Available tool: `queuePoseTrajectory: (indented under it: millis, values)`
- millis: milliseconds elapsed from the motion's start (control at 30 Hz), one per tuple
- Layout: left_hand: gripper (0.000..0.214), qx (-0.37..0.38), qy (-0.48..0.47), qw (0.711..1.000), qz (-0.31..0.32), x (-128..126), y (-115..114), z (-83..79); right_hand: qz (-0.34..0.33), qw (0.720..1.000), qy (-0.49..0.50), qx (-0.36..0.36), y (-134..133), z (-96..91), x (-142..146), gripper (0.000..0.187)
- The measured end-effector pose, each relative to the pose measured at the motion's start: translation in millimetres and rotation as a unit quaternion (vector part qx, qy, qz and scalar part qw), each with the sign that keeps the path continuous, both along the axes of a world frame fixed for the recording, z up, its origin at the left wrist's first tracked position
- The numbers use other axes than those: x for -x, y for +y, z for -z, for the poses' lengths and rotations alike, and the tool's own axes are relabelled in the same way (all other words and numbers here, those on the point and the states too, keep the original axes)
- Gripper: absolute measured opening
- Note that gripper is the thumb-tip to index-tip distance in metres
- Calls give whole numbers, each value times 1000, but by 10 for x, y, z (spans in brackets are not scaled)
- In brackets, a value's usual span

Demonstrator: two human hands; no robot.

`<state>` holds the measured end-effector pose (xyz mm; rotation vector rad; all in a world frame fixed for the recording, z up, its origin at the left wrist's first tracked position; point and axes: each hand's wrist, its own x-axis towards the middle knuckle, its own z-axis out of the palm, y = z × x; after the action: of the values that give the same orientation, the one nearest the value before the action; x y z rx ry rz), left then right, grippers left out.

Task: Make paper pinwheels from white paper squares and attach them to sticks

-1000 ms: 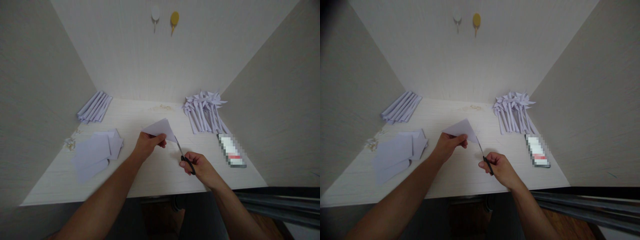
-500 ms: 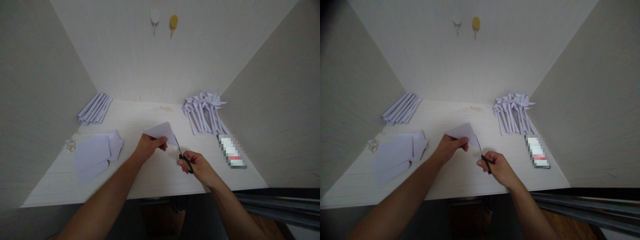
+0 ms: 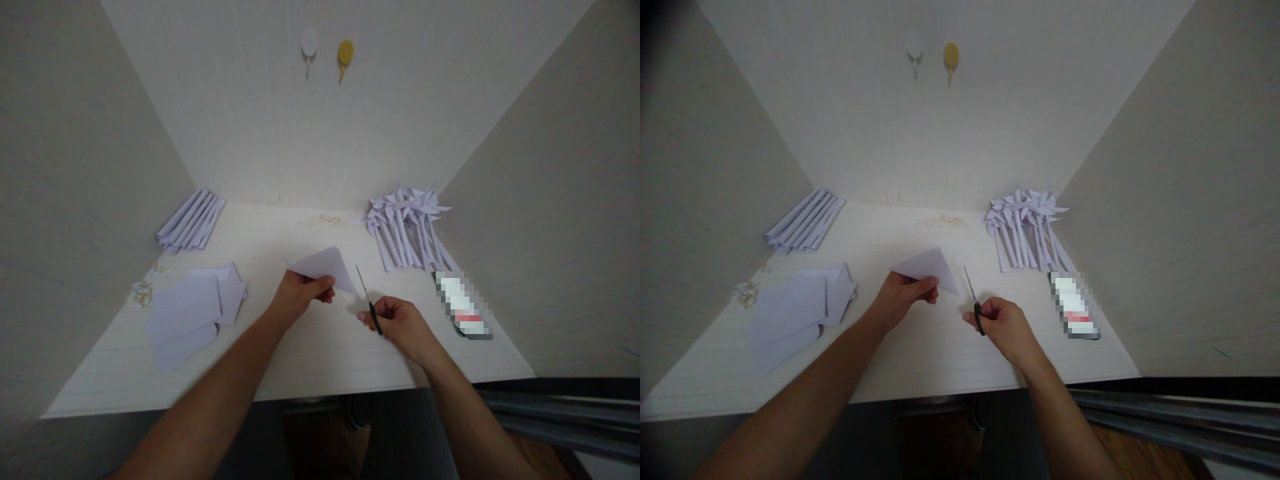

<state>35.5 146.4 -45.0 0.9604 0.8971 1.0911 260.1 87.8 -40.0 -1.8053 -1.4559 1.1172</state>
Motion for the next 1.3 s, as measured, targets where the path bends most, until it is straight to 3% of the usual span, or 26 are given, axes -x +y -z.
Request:
queuePoseTrajectory:
  millis: [167, 333, 533, 700, 833, 1000, 1133, 1300]
  values:
    - [26, 5, -9, 1000, 22, -5, -10, -13, 30, 990, -135, -21, 56, -54, -196, 34]
    - [22, 15, -18, 999, 39, -9, -65, -36, 7, 987, -155, -27, 48, -116, -243, 30]
    - [17, 29, -11, 997, 75, -53, -280, -108, -36, 997, -38, -53, 22, -253, -278, 25]
    - [19, 36, -8, 993, 108, -167, -533, -234, -73, 985, 116, -105, -156, -527, -71, 47]
    - [18, 33, -8, 993, 114, -239, -717, -325, -104, 966, 184, -151, -407, -673, 86, 35]
    - [17, 34, -11, 993, 114, -237, -930, -412, -136, 974, 90, -158, -681, -765, 95, 28]
    - [28, 55, -22, 994, 93, -159, -1038, -493, -184, 947, 23, -261, -838, -796, 86, 17]
    - [64, 86, -7, 994, 59, -10, -1064, -580, -192, 916, -76, -343, -935, -755, 114, 19]
